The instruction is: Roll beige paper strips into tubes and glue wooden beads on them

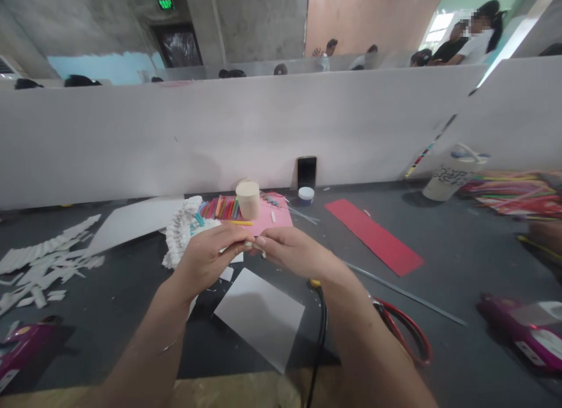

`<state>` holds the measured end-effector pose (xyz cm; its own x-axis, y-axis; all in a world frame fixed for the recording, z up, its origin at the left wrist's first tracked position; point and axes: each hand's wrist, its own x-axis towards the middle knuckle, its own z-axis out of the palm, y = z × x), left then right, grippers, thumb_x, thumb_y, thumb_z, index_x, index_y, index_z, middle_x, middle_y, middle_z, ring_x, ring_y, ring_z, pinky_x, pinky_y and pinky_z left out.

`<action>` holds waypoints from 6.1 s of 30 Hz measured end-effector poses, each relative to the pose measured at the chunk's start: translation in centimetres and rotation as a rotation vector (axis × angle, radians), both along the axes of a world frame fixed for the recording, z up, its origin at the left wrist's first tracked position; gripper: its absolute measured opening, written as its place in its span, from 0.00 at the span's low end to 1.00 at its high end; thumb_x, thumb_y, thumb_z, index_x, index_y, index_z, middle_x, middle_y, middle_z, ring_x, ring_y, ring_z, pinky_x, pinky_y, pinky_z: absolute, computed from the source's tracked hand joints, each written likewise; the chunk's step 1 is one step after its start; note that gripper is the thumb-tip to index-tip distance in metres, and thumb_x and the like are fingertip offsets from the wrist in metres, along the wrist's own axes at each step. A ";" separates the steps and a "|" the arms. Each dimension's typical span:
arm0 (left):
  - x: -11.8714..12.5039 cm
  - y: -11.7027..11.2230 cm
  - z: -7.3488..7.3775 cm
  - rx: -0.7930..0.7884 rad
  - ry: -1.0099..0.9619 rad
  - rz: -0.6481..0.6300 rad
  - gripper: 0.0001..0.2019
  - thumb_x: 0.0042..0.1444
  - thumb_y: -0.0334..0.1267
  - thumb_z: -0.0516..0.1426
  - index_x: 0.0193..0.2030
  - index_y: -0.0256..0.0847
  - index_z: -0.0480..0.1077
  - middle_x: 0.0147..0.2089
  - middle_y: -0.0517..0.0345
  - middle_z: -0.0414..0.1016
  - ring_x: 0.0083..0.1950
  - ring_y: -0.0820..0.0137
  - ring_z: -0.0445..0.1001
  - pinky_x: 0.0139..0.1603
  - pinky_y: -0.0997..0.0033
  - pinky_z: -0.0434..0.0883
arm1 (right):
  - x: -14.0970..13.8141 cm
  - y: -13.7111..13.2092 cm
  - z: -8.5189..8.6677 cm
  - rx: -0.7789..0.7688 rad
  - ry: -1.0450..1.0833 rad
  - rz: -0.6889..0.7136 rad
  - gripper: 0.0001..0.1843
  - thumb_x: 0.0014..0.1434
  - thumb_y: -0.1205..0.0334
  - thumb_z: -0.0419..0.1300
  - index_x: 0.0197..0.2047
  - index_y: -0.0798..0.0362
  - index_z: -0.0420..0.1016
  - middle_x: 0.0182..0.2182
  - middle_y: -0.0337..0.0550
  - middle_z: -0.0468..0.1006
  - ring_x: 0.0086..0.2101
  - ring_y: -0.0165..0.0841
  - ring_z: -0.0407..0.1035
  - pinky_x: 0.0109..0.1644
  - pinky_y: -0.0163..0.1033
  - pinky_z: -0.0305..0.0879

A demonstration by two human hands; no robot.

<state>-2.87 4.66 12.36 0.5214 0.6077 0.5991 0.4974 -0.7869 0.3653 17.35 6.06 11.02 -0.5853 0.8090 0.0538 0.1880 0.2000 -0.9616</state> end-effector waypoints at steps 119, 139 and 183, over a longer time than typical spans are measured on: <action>0.7 -0.5 -0.3 0.103 0.106 0.187 0.05 0.61 0.31 0.56 0.40 0.37 0.73 0.37 0.55 0.76 0.38 0.70 0.75 0.37 0.71 0.71 | -1.2 0.1 -0.6 -0.084 0.070 -0.113 0.15 0.61 0.50 0.58 0.32 0.53 0.70 0.25 0.40 0.78 0.21 0.26 0.69 0.26 0.32 0.64; 0.4 -1.3 0.9 0.103 0.076 0.146 0.09 0.61 0.31 0.56 0.46 0.40 0.74 0.40 0.54 0.75 0.41 0.69 0.74 0.40 0.69 0.71 | -1.4 -0.3 0.0 -0.164 0.268 -0.041 0.15 0.59 0.51 0.62 0.31 0.55 0.70 0.23 0.37 0.77 0.19 0.23 0.70 0.23 0.28 0.65; -1.5 -3.3 2.2 0.207 0.482 0.259 0.14 0.64 0.32 0.50 0.27 0.38 0.69 0.28 0.57 0.68 0.30 0.69 0.66 0.29 0.69 0.60 | -3.8 -0.6 -1.5 -0.272 0.307 0.083 0.15 0.58 0.50 0.63 0.34 0.55 0.73 0.26 0.39 0.80 0.21 0.23 0.70 0.24 0.28 0.64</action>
<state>-4.41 1.38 14.52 0.6142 0.6475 0.4511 0.7552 -0.6482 -0.0979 13.56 5.44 9.52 -0.6392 0.7685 0.0271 -0.1219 -0.0665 -0.9903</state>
